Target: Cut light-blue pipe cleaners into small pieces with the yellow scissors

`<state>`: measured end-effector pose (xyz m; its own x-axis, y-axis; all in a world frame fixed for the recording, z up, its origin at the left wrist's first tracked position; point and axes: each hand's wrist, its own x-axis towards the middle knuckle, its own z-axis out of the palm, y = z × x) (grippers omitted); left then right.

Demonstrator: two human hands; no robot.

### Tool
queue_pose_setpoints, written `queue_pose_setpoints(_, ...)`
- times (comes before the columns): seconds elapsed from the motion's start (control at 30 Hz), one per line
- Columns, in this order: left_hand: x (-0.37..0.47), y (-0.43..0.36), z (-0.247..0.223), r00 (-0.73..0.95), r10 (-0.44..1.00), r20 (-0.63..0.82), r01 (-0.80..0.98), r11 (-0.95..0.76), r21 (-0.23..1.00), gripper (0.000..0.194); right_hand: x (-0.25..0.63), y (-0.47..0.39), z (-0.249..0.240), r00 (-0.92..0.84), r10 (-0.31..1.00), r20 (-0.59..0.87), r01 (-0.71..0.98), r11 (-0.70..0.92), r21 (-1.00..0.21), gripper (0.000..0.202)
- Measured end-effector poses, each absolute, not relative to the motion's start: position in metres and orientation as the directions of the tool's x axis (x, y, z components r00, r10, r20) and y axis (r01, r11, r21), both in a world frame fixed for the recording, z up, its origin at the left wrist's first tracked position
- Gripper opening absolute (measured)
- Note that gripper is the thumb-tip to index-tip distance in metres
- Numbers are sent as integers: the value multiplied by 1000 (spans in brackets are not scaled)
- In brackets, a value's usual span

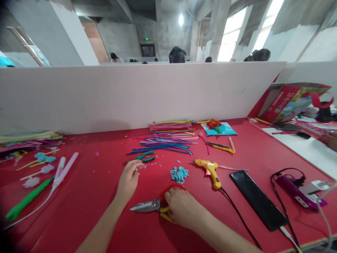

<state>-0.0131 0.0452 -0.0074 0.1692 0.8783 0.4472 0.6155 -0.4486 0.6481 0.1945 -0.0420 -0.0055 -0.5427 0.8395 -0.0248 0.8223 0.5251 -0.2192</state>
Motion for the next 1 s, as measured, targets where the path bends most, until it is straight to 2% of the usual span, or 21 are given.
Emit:
queue_pose_setpoints(0.17, -11, 34, -15, 233, 891, 390, 587, -448, 674, 22, 184, -40, -11, -552, 834, -26, 834, 552, 12, 18)
queue_pose_setpoints(0.3, -19, 33, -21, 162, 902, 400, 589, -414, 694, 20, 182, -36, -16, -615, 787, -50, 783, 617, 84, 20)
queue_pose_setpoints(0.53, -27, 35, -24, 119, 934, 336, 578, -340, 742, 19, 191, -23, 9, -670, 742, -39, 742, 668, -57, 20)
queue_pose_setpoints(0.63, -27, 35, -27, 121, 934, 337, 571, -343, 746, 19, 203, 16, 36, -579, 813, -54, 813, 573, -101, 23)
queue_pose_setpoints(0.7, -27, 35, -27, 124, 929, 348, 571, -354, 741, 19, 212, 55, 47, -420, 904, -76, 901, 406, -150, 19)
queue_pose_setpoints(0.83, -28, 36, -26, 139, 928, 347, 572, -361, 736, 18, 221, 130, 46, -300, 951, -75, 948, 288, -134, 23)
queue_pose_setpoints(1.0, -28, 35, -24, 134, 942, 309, 558, -329, 762, 19, 203, 164, 19, -285, 956, -77, 956, 277, -102, 22)
